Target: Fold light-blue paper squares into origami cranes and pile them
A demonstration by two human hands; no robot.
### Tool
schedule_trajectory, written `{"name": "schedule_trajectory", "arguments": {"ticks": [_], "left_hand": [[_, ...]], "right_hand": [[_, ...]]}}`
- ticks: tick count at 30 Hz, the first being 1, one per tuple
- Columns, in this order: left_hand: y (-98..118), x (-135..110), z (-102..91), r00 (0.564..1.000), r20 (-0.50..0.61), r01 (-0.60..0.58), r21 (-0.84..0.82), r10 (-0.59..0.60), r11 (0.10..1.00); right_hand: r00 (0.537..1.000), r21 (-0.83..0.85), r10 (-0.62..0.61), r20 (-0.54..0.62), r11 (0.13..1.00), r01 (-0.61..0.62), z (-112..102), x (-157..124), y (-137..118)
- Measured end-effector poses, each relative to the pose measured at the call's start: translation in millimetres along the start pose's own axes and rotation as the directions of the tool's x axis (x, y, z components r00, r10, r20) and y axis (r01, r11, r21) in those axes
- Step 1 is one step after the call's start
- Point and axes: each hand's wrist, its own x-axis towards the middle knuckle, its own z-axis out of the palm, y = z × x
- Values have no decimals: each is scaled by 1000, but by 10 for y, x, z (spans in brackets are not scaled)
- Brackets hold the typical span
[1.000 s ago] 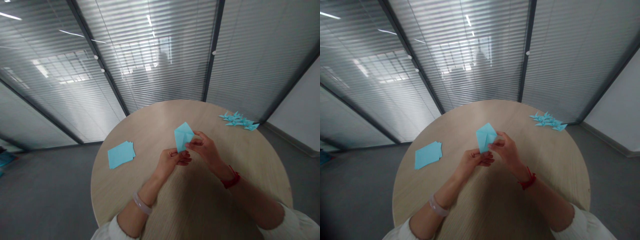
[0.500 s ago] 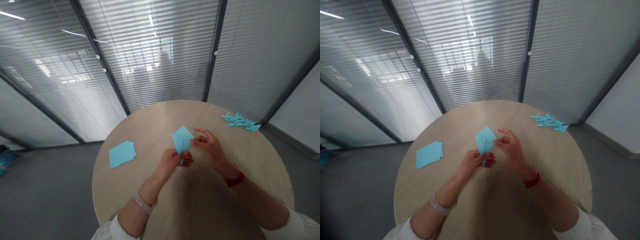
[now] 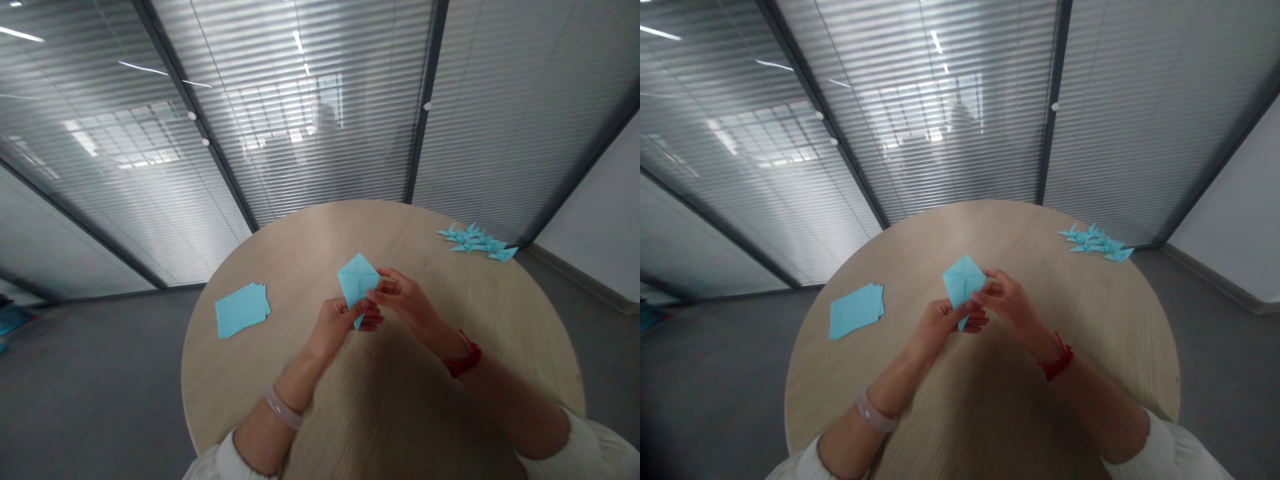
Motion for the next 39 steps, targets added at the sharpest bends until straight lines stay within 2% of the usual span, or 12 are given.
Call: {"name": "schedule_trajectory", "arguments": {"ticks": [4,11,16,18,21,22,23,26,29,31,34,39], "left_hand": [[23,-14,20,1000,3,27,12,-27,1000],[33,-28,54,998,9,64,51,-65,997],[33,-29,36,998,39,48,45,-49,998],[24,-39,32,997,41,56,45,-58,997],[4,-43,36,998,25,62,33,-63,998],[1,-40,36,998,14,54,26,-54,998],[0,-36,36,999,-1,42,22,-42,999],[18,-27,23,999,-52,0,24,1,1000],[44,-30,6,997,-65,-46,36,48,998],[49,-31,5,997,-52,-56,50,58,997],[40,-27,16,998,-47,-42,71,45,997],[33,-21,29,999,-40,-30,83,33,996]], "right_hand": [[999,-17,17,-51,1000,-18,-10,-1,-2],[968,-66,-48,-248,997,33,-35,-30,-131],[952,-16,-72,-298,997,71,-94,-9,-136],[920,39,-91,-381,993,114,-183,26,-132],[832,109,-97,-547,977,185,-272,69,-126],[836,99,-91,-540,980,171,-266,71,-124],[874,89,-73,-480,987,131,-239,64,-121],[972,59,-66,-226,995,82,-91,17,-112],[996,22,-84,20,996,84,22,-23,-88],[991,-70,-57,118,995,65,39,-26,-55],[993,-200,-43,112,978,65,17,-7,-1],[997,-257,-45,69,964,61,-3,4,20]]}}
